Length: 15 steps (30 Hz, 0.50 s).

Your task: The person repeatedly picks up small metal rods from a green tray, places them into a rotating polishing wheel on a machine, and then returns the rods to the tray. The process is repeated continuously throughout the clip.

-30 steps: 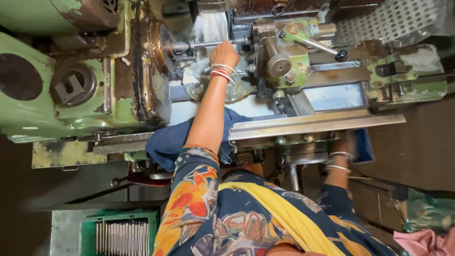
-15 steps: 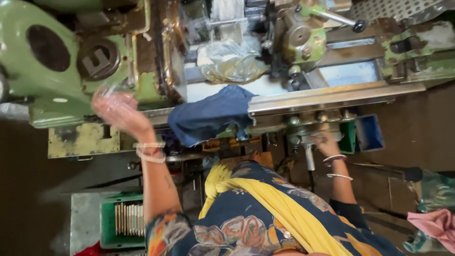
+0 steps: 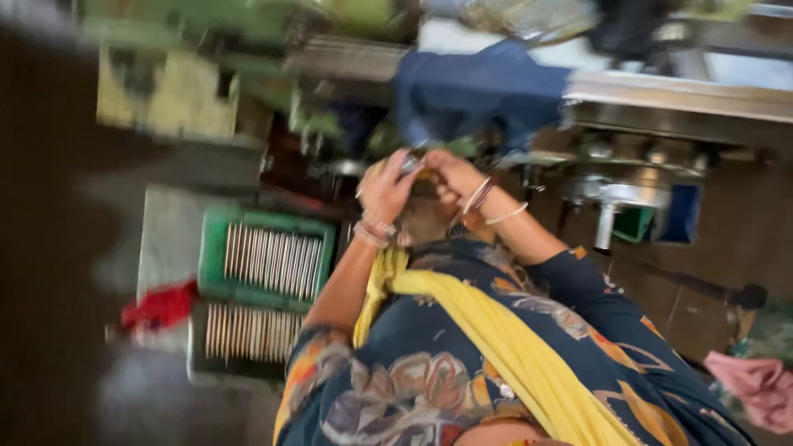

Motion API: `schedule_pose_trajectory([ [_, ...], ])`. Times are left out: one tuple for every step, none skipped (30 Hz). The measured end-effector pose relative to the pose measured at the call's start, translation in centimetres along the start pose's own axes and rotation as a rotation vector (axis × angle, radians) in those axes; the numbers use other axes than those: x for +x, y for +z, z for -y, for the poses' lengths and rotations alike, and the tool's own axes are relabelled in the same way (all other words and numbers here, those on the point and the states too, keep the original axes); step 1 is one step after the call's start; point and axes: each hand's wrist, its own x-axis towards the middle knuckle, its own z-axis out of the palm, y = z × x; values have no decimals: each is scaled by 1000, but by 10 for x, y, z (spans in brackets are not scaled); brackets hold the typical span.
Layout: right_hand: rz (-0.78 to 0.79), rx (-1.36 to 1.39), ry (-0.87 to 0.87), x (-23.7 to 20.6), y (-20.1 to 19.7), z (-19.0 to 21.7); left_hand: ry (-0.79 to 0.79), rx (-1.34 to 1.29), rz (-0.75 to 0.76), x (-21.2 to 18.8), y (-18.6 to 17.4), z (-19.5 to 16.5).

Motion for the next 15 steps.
schedule_pose_trajectory([
  [10,18,27,3,10,4,-11,10,36,0,-2,1],
  [19,35,56,5,18,7,28,17,0,-2,-4,4],
  [17,35,57,9,24,6,65,27,-30,-4,-6,11],
  [13,33,62,12,28,4,66,36,-31,-7,-7,18],
  [-44,22,15,16,34,1,64,43,-30,-11,-9,27],
  [-99,10,-34,19,38,-3,21,86,-40,-17,-10,34],
  [-27,12,-41,20,44,-5,-20,126,-46,-21,-12,41],
  [39,21,-52,21,49,-6,-32,119,-45,-26,-14,47],
  [70,2,-14,20,56,-6,-34,107,-45,-31,-20,53],
  [98,-17,13,18,62,-2,-31,122,-53,-35,-26,58],
  [122,-30,34,15,68,2,-19,133,-59,-38,-34,63],
  [189,-81,84,10,75,8,-2,139,-61,-41,-44,68],
  [256,-129,134,6,78,12,50,148,-64,-43,-53,74],
  [322,-174,179,1,85,15,106,157,-67,-45,-68,82],
  [380,-219,256,-2,89,16,169,162,-71,-46,-76,89],
])
